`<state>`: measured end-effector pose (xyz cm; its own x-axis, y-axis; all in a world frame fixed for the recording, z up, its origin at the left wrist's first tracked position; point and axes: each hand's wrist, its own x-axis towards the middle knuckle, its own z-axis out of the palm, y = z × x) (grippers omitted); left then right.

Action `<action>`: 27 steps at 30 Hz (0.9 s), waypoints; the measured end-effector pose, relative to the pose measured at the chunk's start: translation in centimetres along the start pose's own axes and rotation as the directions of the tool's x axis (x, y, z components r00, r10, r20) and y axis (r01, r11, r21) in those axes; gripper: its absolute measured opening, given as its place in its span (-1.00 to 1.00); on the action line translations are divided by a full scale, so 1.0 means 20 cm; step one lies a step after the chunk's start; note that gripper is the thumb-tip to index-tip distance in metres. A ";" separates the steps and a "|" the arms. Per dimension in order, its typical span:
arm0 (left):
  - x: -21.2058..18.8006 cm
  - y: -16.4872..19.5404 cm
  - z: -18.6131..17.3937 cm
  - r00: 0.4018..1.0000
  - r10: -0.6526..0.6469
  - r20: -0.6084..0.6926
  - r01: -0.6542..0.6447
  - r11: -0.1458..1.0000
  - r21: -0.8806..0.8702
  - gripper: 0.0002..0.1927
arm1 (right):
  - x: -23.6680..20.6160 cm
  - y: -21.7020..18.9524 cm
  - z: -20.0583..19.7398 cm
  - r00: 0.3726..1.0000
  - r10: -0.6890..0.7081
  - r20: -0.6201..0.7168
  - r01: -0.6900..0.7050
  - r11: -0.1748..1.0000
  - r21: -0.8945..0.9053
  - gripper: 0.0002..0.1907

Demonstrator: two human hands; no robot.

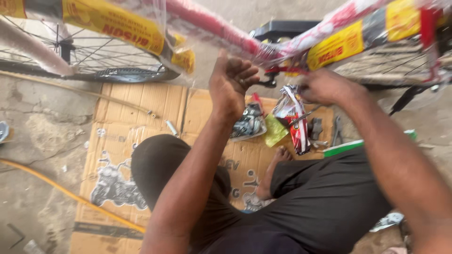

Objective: The person sits on a cardboard sheet and assembles a bicycle by attaching a water bottle holder to the frame. They use scissors to cut plastic wrapping, then use a screwdriver to tighten the holder onto the frame.

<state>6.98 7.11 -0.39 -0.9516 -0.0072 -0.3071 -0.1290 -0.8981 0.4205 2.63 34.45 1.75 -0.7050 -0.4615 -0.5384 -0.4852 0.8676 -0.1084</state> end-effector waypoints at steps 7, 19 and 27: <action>-0.09 0.01 0.09 0.982 -0.019 0.188 0.025 0.999 -0.031 -0.43 | -0.08 -0.55 -0.38 0.730 -0.233 -0.642 0.475 0.848 0.233 -0.80; -0.21 0.32 0.10 0.884 0.189 0.428 -0.342 0.885 0.316 -0.42 | 0.10 -0.83 -0.41 0.382 -0.446 -0.809 0.733 0.680 -0.029 -0.88; -0.39 0.69 0.05 0.924 0.276 0.266 -0.374 0.802 0.466 -0.55 | 0.28 -1.10 -0.45 0.282 -0.529 -0.800 0.795 0.596 -0.114 -0.80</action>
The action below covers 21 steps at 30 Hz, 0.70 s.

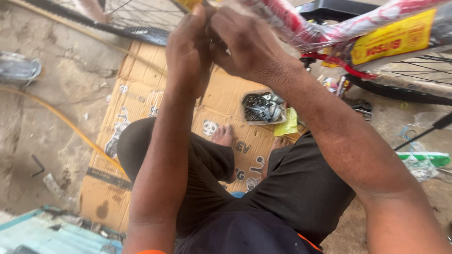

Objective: The person sits on a cardboard sheet and assembles a bicycle by attaching a water bottle holder to the frame. They use scissors to cut plastic wrapping, then use a screwdriver to tighten the holder onto the frame.

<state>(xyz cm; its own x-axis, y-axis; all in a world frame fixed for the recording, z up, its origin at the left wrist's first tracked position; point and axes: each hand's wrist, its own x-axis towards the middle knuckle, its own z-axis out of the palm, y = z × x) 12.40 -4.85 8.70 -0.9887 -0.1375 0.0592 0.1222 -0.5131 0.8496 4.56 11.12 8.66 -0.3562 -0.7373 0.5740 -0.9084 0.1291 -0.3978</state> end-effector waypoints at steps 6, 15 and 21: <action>-0.02 0.07 -0.04 0.982 -0.129 -0.139 0.160 0.958 0.239 -0.73 | 0.05 0.06 0.02 0.978 -0.098 -0.185 0.095 0.995 -0.024 -0.86; -0.07 0.01 -0.08 0.993 -0.113 -0.042 0.120 0.964 0.236 -0.78 | -0.02 0.00 -0.01 0.993 0.008 -0.117 0.014 0.983 0.183 -0.89; -0.05 -0.07 -0.16 0.957 0.039 -0.289 -0.046 0.999 -0.016 -0.80 | -0.09 0.06 0.32 0.969 0.175 -0.176 -0.098 0.922 0.375 -0.82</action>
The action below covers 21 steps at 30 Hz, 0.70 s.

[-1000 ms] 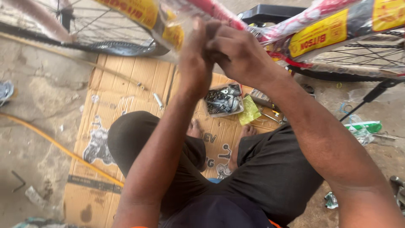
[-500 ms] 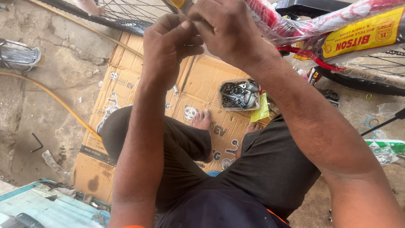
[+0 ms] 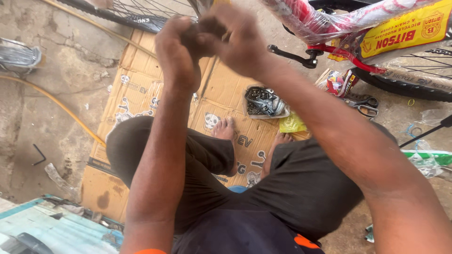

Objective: The person sits on a cardboard sheet and assembles a bicycle by attaching a water bottle holder to the frame. They use scissors to cut plastic wrapping, then use a screwdriver to tighten the holder onto the frame.

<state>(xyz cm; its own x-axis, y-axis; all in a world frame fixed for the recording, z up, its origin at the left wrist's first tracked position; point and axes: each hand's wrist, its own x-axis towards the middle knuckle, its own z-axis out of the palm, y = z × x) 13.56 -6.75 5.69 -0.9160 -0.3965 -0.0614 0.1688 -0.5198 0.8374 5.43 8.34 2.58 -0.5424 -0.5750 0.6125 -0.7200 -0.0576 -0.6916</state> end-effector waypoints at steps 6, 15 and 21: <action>0.03 0.04 0.07 0.964 -0.045 -0.263 0.009 0.990 -0.139 -0.81 | -0.28 0.42 0.64 0.830 0.552 -0.079 -0.436 0.731 0.525 -0.60; 0.01 0.00 0.35 0.945 -0.217 -0.243 0.207 0.976 -0.063 -0.88 | -0.51 0.65 0.92 0.544 0.829 0.132 -0.792 0.454 0.408 -0.67; 0.04 -0.15 0.43 0.927 -0.350 -0.132 0.331 0.932 -0.146 -0.86 | -0.58 0.60 0.83 0.343 0.912 0.226 -0.926 0.289 0.241 -0.70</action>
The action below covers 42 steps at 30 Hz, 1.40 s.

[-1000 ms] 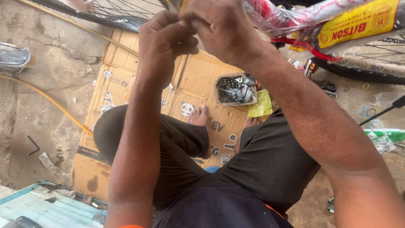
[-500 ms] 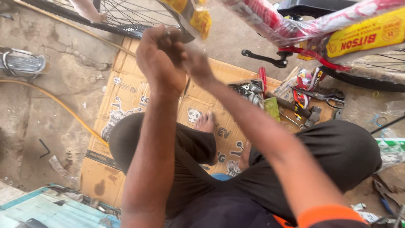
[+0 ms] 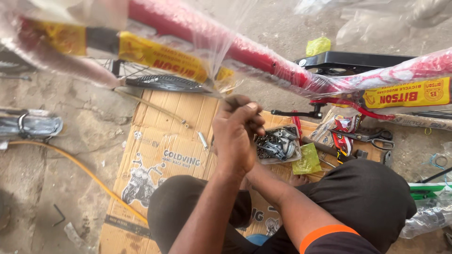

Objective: The person sits on a cardboard sheet and assembles a bicycle by attaching a water bottle holder to the frame. They use scissors to cut plastic wrapping, then use a screwdriver to tighten the holder onto the frame.

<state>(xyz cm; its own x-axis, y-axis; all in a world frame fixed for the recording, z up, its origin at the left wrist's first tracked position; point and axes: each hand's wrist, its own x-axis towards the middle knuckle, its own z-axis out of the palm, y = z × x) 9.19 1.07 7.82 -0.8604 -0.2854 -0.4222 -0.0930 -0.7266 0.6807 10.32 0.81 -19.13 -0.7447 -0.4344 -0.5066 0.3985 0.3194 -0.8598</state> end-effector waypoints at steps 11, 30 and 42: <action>0.07 -0.14 0.06 0.998 -0.042 0.046 0.032 0.978 0.206 -0.88 | -0.03 -0.10 -0.02 0.981 0.192 0.024 -0.173 0.926 -0.337 -0.75; 0.11 -0.25 0.05 0.940 0.325 0.103 -0.341 0.887 0.313 -0.85 | -0.88 -1.21 -1.21 0.808 -0.511 -0.295 0.420 0.849 -0.320 -0.88; 0.26 -0.23 0.10 0.944 0.323 -0.070 -0.302 0.929 0.213 -0.51 | -0.57 -1.17 -1.05 0.487 -0.829 -0.275 0.634 0.553 -0.541 -0.83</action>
<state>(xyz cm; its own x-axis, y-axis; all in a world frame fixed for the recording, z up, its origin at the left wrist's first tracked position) 4.21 4.24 3.63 -0.8071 -0.5476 -0.2206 0.0666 -0.4557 0.8876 -1.78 15.90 8.05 -0.8406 -0.2447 0.4833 -0.5415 0.3569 -0.7612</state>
